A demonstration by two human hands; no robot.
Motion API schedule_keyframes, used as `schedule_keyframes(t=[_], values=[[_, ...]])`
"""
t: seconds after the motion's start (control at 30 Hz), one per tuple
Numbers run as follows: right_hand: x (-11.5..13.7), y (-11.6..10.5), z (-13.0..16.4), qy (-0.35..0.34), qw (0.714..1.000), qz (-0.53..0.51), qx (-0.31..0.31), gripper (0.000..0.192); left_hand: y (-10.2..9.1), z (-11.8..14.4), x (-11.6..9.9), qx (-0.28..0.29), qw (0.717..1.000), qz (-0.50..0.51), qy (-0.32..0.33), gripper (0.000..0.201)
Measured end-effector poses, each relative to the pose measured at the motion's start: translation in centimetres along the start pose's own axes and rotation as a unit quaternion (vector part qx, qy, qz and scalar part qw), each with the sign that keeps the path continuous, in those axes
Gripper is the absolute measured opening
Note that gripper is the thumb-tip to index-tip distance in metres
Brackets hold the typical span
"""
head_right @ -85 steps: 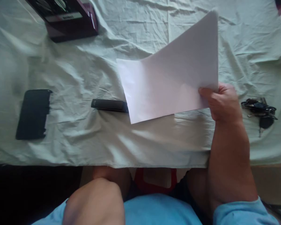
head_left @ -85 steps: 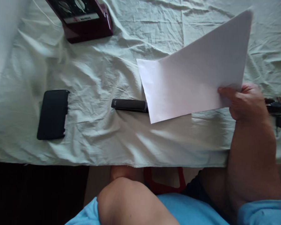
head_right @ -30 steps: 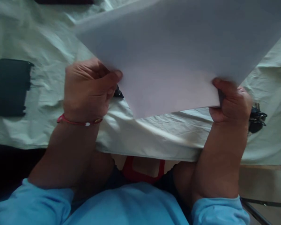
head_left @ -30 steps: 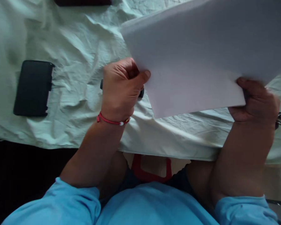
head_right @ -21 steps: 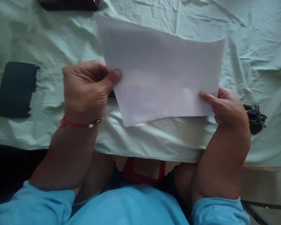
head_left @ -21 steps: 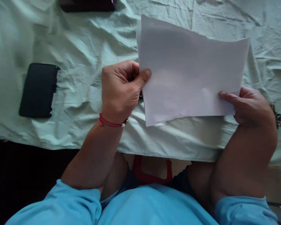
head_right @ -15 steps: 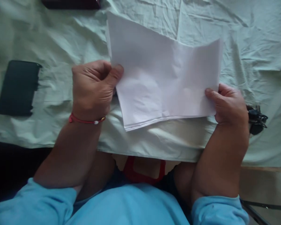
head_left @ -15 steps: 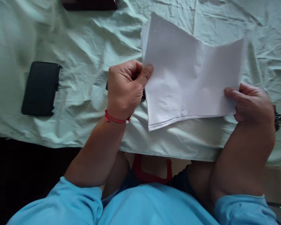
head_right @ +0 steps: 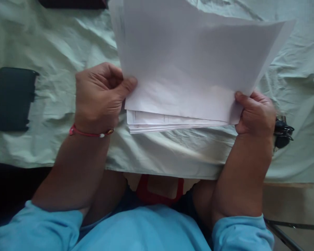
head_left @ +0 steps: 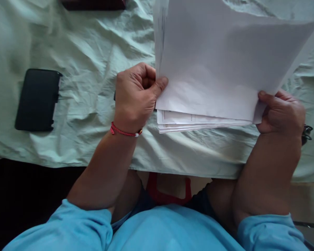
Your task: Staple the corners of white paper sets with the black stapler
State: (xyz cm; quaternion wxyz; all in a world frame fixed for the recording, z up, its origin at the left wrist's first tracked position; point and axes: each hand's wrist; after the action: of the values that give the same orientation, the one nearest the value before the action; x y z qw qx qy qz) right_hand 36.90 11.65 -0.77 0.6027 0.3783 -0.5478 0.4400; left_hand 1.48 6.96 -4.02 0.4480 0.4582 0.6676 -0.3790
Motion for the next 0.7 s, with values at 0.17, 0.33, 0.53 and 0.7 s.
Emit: schedule_keyframes(t=[0.17,0.33,0.53,0.7], values=[[-0.4,-0.2,-0.4,-0.024,0.999,-0.028,-0.015,0.025,0.2,-0.2,-0.2,0.023,0.999,0.005,-0.028,0.049],[-0.8,-0.6,-1.0,-0.043,0.997,-0.046,-0.045,0.023,0.4,0.4,-1.6,0.069,0.996,0.010,-0.049,0.042],[-0.8,-0.3,-1.0,-0.041,0.997,-0.055,-0.038,0.017,0.6,0.9,-2.8,0.011,0.999,-0.020,-0.031,0.023],[-0.8,-0.4,-1.0,-0.043,0.996,-0.071,-0.027,0.017,0.6,0.9,-2.9,0.008,0.999,0.005,-0.046,0.030]])
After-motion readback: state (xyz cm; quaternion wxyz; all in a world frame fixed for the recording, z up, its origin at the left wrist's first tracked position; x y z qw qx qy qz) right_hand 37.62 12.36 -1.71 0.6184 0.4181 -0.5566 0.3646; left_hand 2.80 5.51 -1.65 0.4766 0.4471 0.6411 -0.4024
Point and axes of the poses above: each hand's wrist, its own z-axis away from the middle knuckle, its own y-axis out of the palm, x = y × z, and after that the axes turned 1 degree about -x, right-handed
